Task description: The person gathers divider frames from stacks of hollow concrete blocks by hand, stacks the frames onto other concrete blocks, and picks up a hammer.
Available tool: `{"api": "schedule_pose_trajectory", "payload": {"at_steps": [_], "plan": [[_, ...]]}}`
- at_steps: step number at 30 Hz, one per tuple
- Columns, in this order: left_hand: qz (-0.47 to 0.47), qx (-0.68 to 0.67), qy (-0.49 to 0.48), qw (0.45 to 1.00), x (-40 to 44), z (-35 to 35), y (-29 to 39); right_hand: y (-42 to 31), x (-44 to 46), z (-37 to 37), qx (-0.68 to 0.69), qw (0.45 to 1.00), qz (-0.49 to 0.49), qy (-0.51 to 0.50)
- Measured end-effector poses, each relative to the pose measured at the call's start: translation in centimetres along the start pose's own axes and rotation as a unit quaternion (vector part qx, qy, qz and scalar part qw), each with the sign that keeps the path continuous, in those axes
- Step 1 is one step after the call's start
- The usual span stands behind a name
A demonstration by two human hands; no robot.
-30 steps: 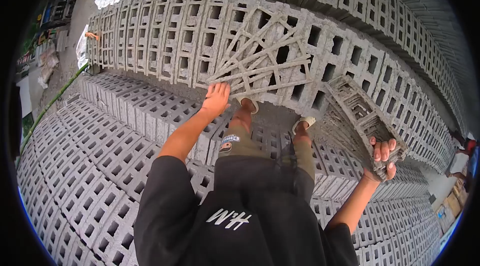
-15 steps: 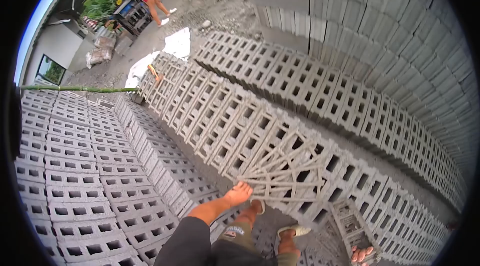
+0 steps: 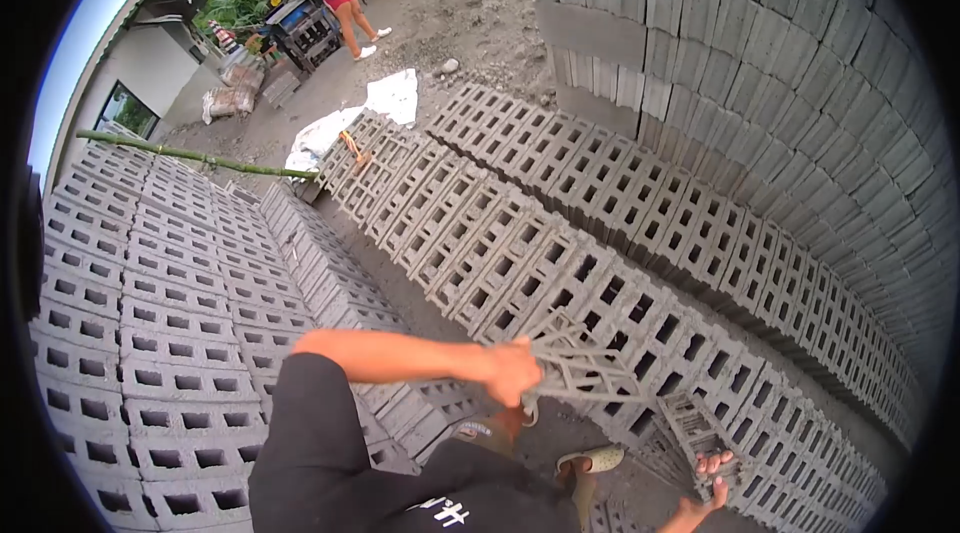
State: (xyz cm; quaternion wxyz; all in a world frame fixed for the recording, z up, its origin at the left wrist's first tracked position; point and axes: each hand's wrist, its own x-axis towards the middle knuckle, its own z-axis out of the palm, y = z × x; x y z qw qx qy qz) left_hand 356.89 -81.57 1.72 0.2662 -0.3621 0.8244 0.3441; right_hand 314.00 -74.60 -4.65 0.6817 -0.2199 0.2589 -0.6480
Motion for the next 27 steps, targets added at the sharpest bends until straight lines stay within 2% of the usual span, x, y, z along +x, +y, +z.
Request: {"api": "schedule_pose_trajectory", "payload": {"at_steps": [1,2,3,4,6,7,8,10,11,12,14,15,16,18,19,20,22,24,26,27], "plan": [[0.011,-0.030,0.047,0.998,-0.9,-1.2,-0.8,0.2,-0.1,-1.6,-0.007,1.000,0.001,-0.002],[0.002,-0.063,0.028,0.998,-2.5,-3.5,-1.0,0.5,0.0,-1.4,-0.015,1.000,0.002,-0.005],[-0.036,-0.160,0.024,0.986,-3.3,-3.7,-2.1,0.7,0.1,-1.4,-0.024,1.000,0.010,-0.007],[-0.079,-0.266,-0.095,0.956,-6.0,-7.0,-0.9,1.1,0.3,-0.9,-0.021,1.000,0.015,0.012],[-0.067,-0.405,-0.148,0.900,-8.7,-6.3,-1.4,1.7,0.5,0.2,-0.053,0.998,0.026,0.038],[-0.066,-0.481,-0.137,0.863,-9.9,-5.2,-1.5,2.0,0.8,1.2,-0.059,0.997,0.033,0.034],[-0.070,-0.555,-0.122,0.820,-11.2,-3.6,-1.0,2.3,0.9,1.6,-0.055,0.997,0.047,0.039],[-0.118,-0.581,-0.066,0.803,-12.4,0.1,-0.8,3.1,1.6,2.2,-0.055,0.995,0.077,0.009],[-0.165,-0.529,-0.036,0.832,-12.9,1.6,-1.1,3.5,2.0,2.8,-0.051,0.996,0.078,0.015],[-0.168,-0.530,-0.042,0.830,-13.2,4.0,-1.6,3.9,2.4,3.4,-0.066,0.994,0.087,0.015],[-0.196,-0.668,0.137,0.704,-13.9,8.8,-2.2,4.6,2.7,4.0,-0.082,0.991,0.103,0.020],[-0.236,-0.702,0.174,0.649,-14.5,8.8,-1.6,4.8,2.8,3.8,-0.089,0.991,0.097,0.024],[-0.238,-0.705,0.166,0.647,-15.0,10.3,-2.1,4.8,2.7,3.7,-0.096,0.991,0.092,0.030],[-0.194,-0.792,0.279,0.507,-15.6,13.3,-3.7,4.8,2.4,3.6,-0.101,0.990,0.092,0.045],[-0.168,-0.808,0.301,0.478,-16.0,14.0,-4.1,4.8,2.2,3.5,-0.097,0.990,0.091,0.052],[-0.165,-0.809,0.298,0.479,-16.2,14.5,-4.6,4.7,2.1,3.4,-0.093,0.990,0.088,0.059],[-0.192,-0.838,0.354,0.368,-16.5,12.5,-4.2,4.8,2.1,3.7,-0.101,0.989,0.082,0.065],[-0.164,-0.831,0.372,0.381,-16.4,11.6,-5.8,4.7,2.5,3.9,-0.112,0.989,0.076,0.060],[-0.121,-0.874,0.353,0.310,-16.6,8.4,-6.9,5.0,3.0,4.2,-0.109,0.990,0.061,0.070],[-0.142,-0.854,0.365,0.343,-16.2,7.0,-7.3,5.1,3.1,4.3,-0.105,0.990,0.063,0.069]]}}
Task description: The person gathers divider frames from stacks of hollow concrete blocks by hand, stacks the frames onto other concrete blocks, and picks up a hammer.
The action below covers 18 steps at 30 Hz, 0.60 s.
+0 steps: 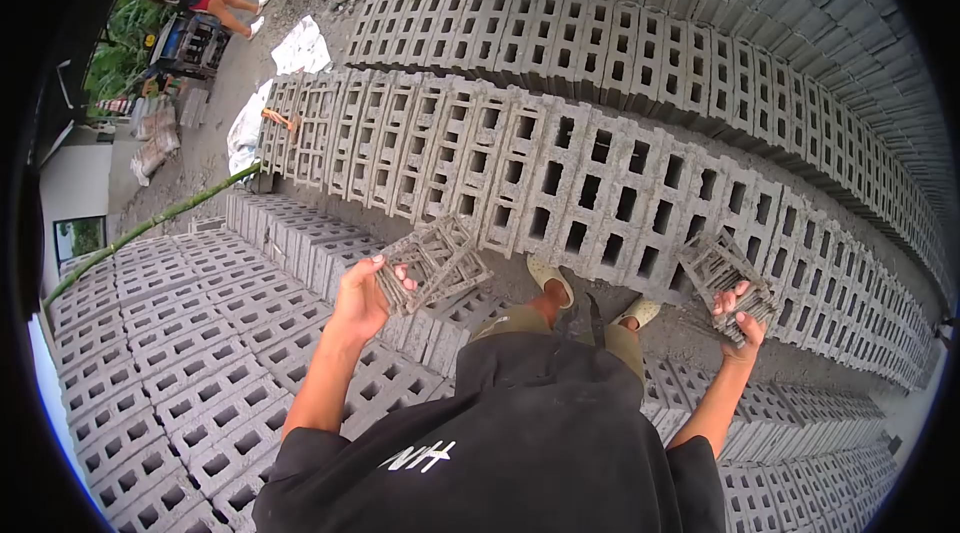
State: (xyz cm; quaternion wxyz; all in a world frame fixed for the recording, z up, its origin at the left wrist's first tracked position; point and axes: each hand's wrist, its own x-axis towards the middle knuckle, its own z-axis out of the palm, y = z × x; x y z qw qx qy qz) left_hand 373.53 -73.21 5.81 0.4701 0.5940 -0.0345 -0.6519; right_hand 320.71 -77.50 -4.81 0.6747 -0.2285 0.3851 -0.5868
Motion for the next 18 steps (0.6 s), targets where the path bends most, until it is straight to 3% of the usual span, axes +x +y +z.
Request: {"api": "schedule_pose_trajectory", "payload": {"at_steps": [3,5,9,13,16,17,18], "plan": [[-0.042,0.057,-0.016,0.997,1.6,3.9,4.1,0.0,-0.5,0.1,-0.004,1.000,-0.010,0.015],[0.005,0.147,0.017,0.989,3.3,6.8,5.9,0.0,-0.5,0.0,0.015,1.000,0.012,0.011],[-0.013,0.246,-0.017,0.969,7.2,10.3,9.7,-0.3,-0.6,0.2,0.023,0.999,0.024,-0.014],[0.004,0.421,-0.014,0.907,10.6,14.0,12.3,-0.3,-0.7,0.2,0.012,1.000,0.016,-0.013],[0.122,0.492,-0.062,0.860,14.4,15.6,13.0,-0.3,-0.7,0.1,0.004,1.000,0.016,-0.002],[0.120,0.500,-0.071,0.855,15.4,15.6,12.9,-0.3,-0.7,0.1,0.008,1.000,0.010,0.009],[0.181,0.551,-0.084,0.810,15.5,16.4,12.6,-0.3,-0.7,0.2,0.009,1.000,0.012,0.008]]}}
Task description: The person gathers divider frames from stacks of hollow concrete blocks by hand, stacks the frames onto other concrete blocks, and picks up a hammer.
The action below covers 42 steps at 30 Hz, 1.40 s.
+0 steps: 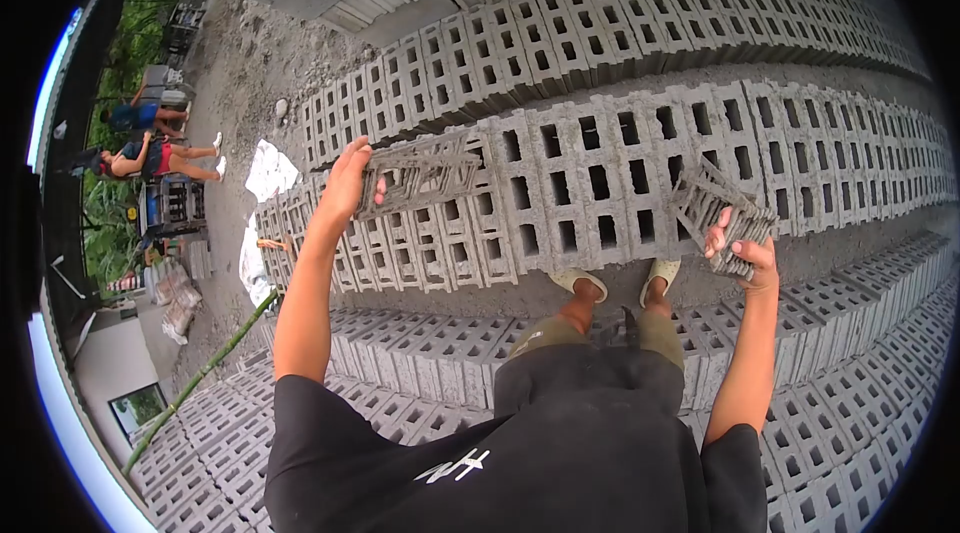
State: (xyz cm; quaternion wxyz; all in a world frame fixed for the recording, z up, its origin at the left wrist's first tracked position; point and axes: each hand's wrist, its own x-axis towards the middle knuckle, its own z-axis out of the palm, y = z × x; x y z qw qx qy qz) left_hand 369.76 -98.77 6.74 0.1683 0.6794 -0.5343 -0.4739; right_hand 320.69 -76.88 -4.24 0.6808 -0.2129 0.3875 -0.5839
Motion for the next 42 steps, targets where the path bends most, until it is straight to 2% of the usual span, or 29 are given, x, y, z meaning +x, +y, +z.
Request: {"api": "schedule_pose_trajectory", "payload": {"at_steps": [1,2,7,8,9,11,13,15,16,18,19,21,23,24,25,29,30,35,37,41,42], "plan": [[0.058,0.066,0.009,0.996,0.3,0.6,0.1,-0.1,-0.1,0.1,0.000,1.000,0.007,-0.001],[0.062,0.091,-0.048,0.993,1.3,0.3,-0.1,-0.1,-0.1,0.2,0.003,1.000,0.009,0.002],[0.078,0.099,-0.058,0.990,1.3,2.2,-2.7,0.0,-0.1,-0.1,-0.004,1.000,0.015,0.014],[0.194,0.197,-0.038,0.960,0.2,3.2,-4.0,0.1,0.0,-0.3,-0.006,1.000,0.015,0.008],[0.308,0.289,-0.019,0.906,-1.1,4.5,-5.1,0.2,0.0,-0.5,-0.009,1.000,0.013,0.002],[0.202,0.256,-0.114,0.938,-5.1,7.6,-6.7,0.2,0.0,-0.5,-0.005,1.000,0.019,0.006],[0.031,0.351,-0.243,0.903,-7.8,10.8,-8.7,0.3,0.0,-0.7,-0.009,1.000,0.015,0.004],[0.113,0.436,-0.297,0.842,-9.7,14.0,-15.2,0.4,0.1,-1.0,-0.005,1.000,0.024,0.003],[0.111,0.435,-0.302,0.841,-10.4,15.6,-19.0,0.4,0.0,-1.1,-0.016,1.000,0.017,-0.001],[0.164,0.426,-0.235,0.858,-11.0,18.0,-25.7,0.6,-0.1,-1.5,-0.035,0.999,0.022,0.004],[0.167,0.421,-0.240,0.859,-10.0,18.6,-27.4,0.5,0.1,-1.7,-0.040,0.999,0.023,0.009],[0.146,0.445,-0.198,0.861,-10.5,20.0,-30.9,0.4,-0.3,-1.7,-0.049,0.998,0.044,-0.008],[0.069,0.426,-0.168,0.887,-10.1,20.8,-31.4,0.6,-0.5,-1.7,-0.057,0.996,0.064,-0.003],[0.134,0.388,-0.110,0.905,-9.5,20.9,-33.2,0.6,-0.5,-1.6,-0.052,0.997,0.062,-0.001],[0.145,0.409,-0.080,0.898,-9.0,20.9,-33.5,0.7,-0.4,-1.5,-0.049,0.997,0.057,-0.001],[0.176,0.401,-0.101,0.893,-7.9,20.1,-37.9,1.0,-0.5,-1.6,-0.076,0.994,0.071,-0.018],[0.206,0.398,-0.098,0.888,-7.0,20.0,-38.2,1.2,-0.5,-1.4,-0.088,0.994,0.066,-0.013],[0.220,0.408,-0.068,0.883,-7.0,21.3,-38.7,2.7,-0.7,-0.2,-0.154,0.984,0.074,-0.043],[0.274,0.383,-0.070,0.879,-6.0,21.0,-38.6,3.0,-0.8,0.5,-0.186,0.976,0.086,-0.072],[0.271,0.399,-0.086,0.872,-6.0,21.0,-38.0,3.2,-1.3,0.5,-0.180,0.977,0.089,-0.067],[0.251,0.382,-0.098,0.884,-6.1,21.1,-37.0,3.3,-1.4,0.2,-0.171,0.979,0.092,-0.068]]}}
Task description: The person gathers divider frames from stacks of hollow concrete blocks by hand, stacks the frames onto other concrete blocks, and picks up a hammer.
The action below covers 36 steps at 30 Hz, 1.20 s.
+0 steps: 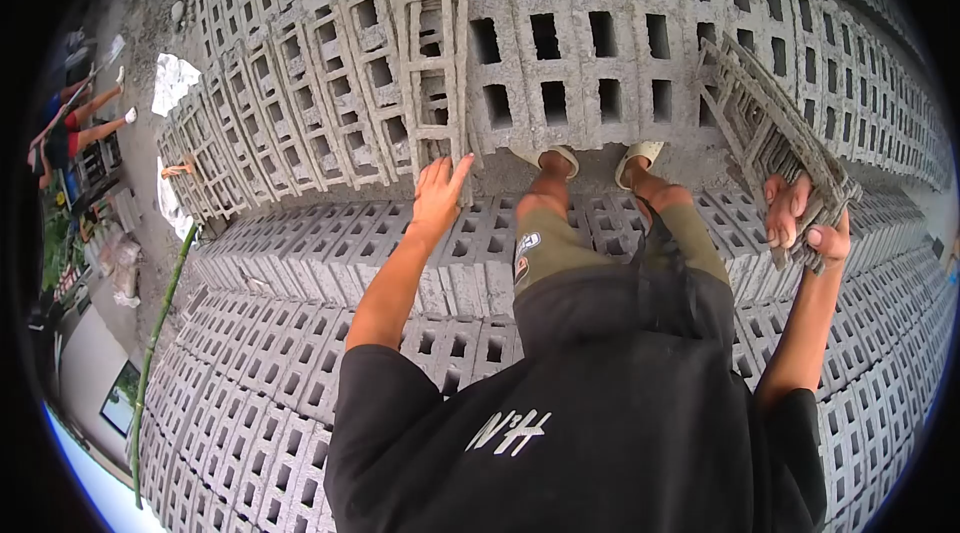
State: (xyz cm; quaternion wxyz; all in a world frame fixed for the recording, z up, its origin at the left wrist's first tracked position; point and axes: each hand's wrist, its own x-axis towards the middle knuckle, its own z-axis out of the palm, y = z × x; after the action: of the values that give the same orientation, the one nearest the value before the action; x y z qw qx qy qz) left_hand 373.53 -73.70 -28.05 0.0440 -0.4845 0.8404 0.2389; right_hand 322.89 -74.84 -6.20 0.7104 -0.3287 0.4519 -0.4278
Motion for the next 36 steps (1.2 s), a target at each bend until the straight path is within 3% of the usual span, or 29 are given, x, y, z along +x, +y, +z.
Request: {"api": "schedule_pose_trajectory", "payload": {"at_steps": [3,5,9,11,13,15,17,19,21,23,29,31,33,34,35,36], "plan": [[0.002,-0.005,-0.006,1.000,0.9,-2.6,1.8,-0.2,0.0,0.3,0.002,1.000,0.009,0.008],[-0.015,-0.013,-0.111,0.994,1.2,-5.4,3.1,-0.5,0.0,0.4,0.013,1.000,0.013,-0.001],[-0.001,-0.062,-0.084,0.995,1.0,-13.7,5.8,-0.4,0.2,0.5,0.031,0.999,-0.001,-0.013],[-0.025,-0.065,-0.095,0.993,1.6,-20.4,7.5,-0.6,0.2,0.8,0.041,0.999,0.019,0.004],[-0.146,-0.104,-0.212,0.961,2.5,-27.4,9.6,-0.6,0.3,0.8,0.054,0.999,-0.002,-0.003],[-0.137,-0.223,-0.088,0.961,2.1,-32.0,9.3,-1.2,0.3,1.9,0.084,0.996,0.029,0.008],[-0.064,-0.220,0.044,0.972,1.6,-33.9,6.0,-1.4,-0.2,2.0,0.089,0.995,0.025,0.025],[-0.236,-0.396,-0.051,0.886,1.2,-37.7,5.5,-1.9,0.2,2.0,0.076,0.996,0.043,0.011],[-0.255,-0.391,-0.084,0.880,0.3,-38.8,4.4,-2.5,-0.2,2.6,0.090,0.995,0.045,0.026],[-0.352,-0.490,-0.110,0.790,0.4,-39.2,4.0,-2.7,0.0,2.6,0.089,0.994,0.061,0.035],[-0.363,-0.460,-0.119,0.802,1.9,-40.2,3.4,-1.7,0.0,2.8,0.083,0.994,0.051,0.046],[-0.314,-0.385,-0.080,0.864,2.1,-41.5,2.4,-1.1,0.3,2.8,0.078,0.994,0.049,0.051],[-0.317,-0.337,-0.109,0.880,2.3,-42.4,0.8,-0.9,0.4,3.4,0.097,0.992,0.065,0.047],[-0.197,-0.235,-0.034,0.951,2.8,-42.1,-0.5,-1.2,0.7,3.7,0.080,0.993,0.074,0.047],[-0.071,-0.126,0.043,0.988,3.6,-41.8,-1.4,-1.4,0.9,4.0,0.064,0.993,0.085,0.048],[-0.082,-0.174,0.017,0.981,4.9,-42.5,-1.1,-1.2,1.0,4.0,0.062,0.992,0.098,0.046]]}}
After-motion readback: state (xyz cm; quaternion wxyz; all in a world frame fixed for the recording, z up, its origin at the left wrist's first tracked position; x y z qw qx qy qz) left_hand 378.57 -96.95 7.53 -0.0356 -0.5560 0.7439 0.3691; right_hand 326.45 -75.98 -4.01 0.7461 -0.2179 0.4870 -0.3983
